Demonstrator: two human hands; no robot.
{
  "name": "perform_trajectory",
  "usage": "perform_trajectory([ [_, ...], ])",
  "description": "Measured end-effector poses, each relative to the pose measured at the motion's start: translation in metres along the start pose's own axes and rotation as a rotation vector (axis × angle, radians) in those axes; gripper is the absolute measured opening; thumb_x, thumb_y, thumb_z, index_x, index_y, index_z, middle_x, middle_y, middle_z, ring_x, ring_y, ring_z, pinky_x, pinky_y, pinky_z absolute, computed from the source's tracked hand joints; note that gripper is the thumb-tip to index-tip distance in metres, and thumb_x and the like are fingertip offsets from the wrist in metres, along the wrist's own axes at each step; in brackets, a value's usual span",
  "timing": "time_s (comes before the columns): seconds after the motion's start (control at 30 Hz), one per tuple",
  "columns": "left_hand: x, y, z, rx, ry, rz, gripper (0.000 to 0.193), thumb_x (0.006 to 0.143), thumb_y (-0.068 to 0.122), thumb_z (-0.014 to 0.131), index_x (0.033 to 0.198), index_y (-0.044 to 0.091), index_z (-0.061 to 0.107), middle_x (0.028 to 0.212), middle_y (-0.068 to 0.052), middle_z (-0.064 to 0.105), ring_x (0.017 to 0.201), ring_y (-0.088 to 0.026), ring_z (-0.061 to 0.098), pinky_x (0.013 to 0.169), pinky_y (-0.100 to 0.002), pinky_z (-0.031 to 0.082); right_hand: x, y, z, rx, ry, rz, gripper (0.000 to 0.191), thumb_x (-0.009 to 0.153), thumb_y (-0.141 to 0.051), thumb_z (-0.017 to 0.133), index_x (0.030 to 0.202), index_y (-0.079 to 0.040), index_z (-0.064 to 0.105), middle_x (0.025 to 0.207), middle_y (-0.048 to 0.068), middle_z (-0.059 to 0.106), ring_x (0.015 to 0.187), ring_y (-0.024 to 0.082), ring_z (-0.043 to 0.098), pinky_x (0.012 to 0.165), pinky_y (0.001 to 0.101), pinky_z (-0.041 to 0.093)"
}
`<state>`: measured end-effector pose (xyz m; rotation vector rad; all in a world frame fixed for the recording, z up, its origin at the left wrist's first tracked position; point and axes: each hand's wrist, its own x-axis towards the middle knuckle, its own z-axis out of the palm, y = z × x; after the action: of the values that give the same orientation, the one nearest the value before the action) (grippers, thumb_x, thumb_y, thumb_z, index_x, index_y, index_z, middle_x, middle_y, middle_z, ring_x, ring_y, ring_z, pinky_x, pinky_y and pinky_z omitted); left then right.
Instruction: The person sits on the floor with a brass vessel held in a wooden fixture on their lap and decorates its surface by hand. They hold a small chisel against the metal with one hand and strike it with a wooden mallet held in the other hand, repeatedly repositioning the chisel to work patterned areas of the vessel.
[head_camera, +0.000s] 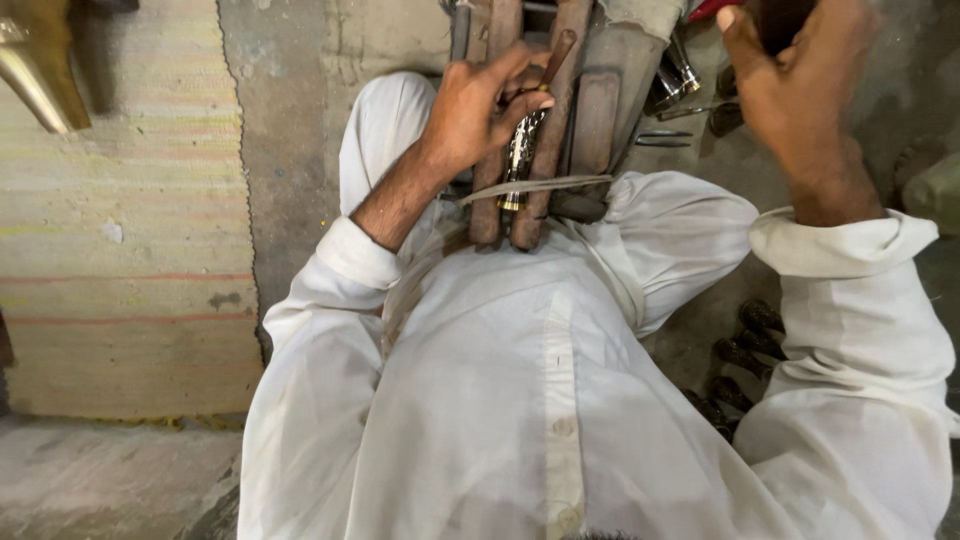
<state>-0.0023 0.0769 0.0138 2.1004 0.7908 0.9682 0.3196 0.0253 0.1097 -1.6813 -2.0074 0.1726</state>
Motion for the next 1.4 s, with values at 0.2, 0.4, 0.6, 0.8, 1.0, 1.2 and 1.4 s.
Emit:
perform_trajectory([
  [0.2,-0.006,-0.008,0.001,-0.066,0.093,-0.025,0.041,0.100,0.016,0.079,0.136,0.010,0.059,0.106,-0.010,0.081,0.103,-0.022,0.082,0.085,-0.032,0.067,-0.008,0.000,0.001,-0.424,0.028,-0.355,0.041,0.076,0.003,0.077,0.115,-0.009,0.071,0.100,0.007,0.073,0.094,0.027,0.069,0.084,0.0394,0.050],
  [0.4,-0.008,-0.002,-0.005,-0.072,-0.047,0.049,0.039,0.101,0.012,0.079,0.136,0.007,0.061,0.113,-0.013,0.079,0.108,-0.025,0.079,0.087,-0.033,0.065,-0.009,0.004,0.010,-0.163,-0.066,-0.257,0.036,0.083,0.000,0.085,0.117,-0.004,0.071,0.094,0.010,0.068,0.087,0.030,0.066,0.080,0.0426,0.048],
  [0.6,-0.004,0.004,-0.006,-0.020,-0.018,0.044,0.041,0.099,0.014,0.081,0.134,0.008,0.061,0.104,-0.012,0.079,0.096,-0.024,0.081,0.076,-0.033,0.063,-0.011,0.005,0.023,0.200,0.109,-0.097,0.028,0.093,-0.007,0.079,0.117,-0.002,0.065,0.099,0.014,0.064,0.087,0.029,0.063,0.079,0.0403,0.047],
  [0.8,0.001,0.005,-0.004,0.003,-0.038,0.049,0.041,0.098,0.017,0.080,0.135,0.009,0.062,0.099,-0.010,0.080,0.088,-0.023,0.081,0.070,-0.036,0.061,-0.006,0.004,0.011,-0.196,0.159,-0.383,0.038,0.082,0.009,0.069,0.119,-0.001,0.066,0.102,0.010,0.068,0.096,0.027,0.064,0.089,0.0396,0.048],
  [1.0,0.002,0.001,-0.003,0.037,-0.077,-0.002,0.043,0.097,0.021,0.081,0.134,0.009,0.064,0.092,-0.011,0.079,0.081,-0.025,0.079,0.067,-0.038,0.058,-0.010,-0.008,0.002,-0.088,0.062,-0.335,0.035,0.085,0.008,0.070,0.118,0.000,0.064,0.110,0.012,0.069,0.105,0.033,0.065,0.091,0.0400,0.049],
  [1.2,0.001,-0.001,0.000,0.028,-0.040,0.092,0.041,0.099,0.024,0.078,0.134,0.008,0.064,0.101,-0.011,0.079,0.095,-0.027,0.080,0.076,-0.036,0.063,-0.007,-0.012,0.001,-0.263,0.039,-0.322,0.030,0.083,0.008,0.077,0.110,-0.003,0.070,0.100,0.011,0.071,0.096,0.032,0.065,0.084,0.0439,0.047],
  [1.4,0.002,0.001,-0.004,0.034,-0.049,0.100,0.041,0.098,0.022,0.081,0.133,0.008,0.064,0.101,-0.012,0.079,0.095,-0.028,0.079,0.077,-0.039,0.063,-0.013,-0.008,0.000,-0.317,0.064,-0.319,0.034,0.079,0.007,0.074,0.110,-0.003,0.069,0.103,0.009,0.070,0.093,0.027,0.062,0.086,0.0410,0.047],
])
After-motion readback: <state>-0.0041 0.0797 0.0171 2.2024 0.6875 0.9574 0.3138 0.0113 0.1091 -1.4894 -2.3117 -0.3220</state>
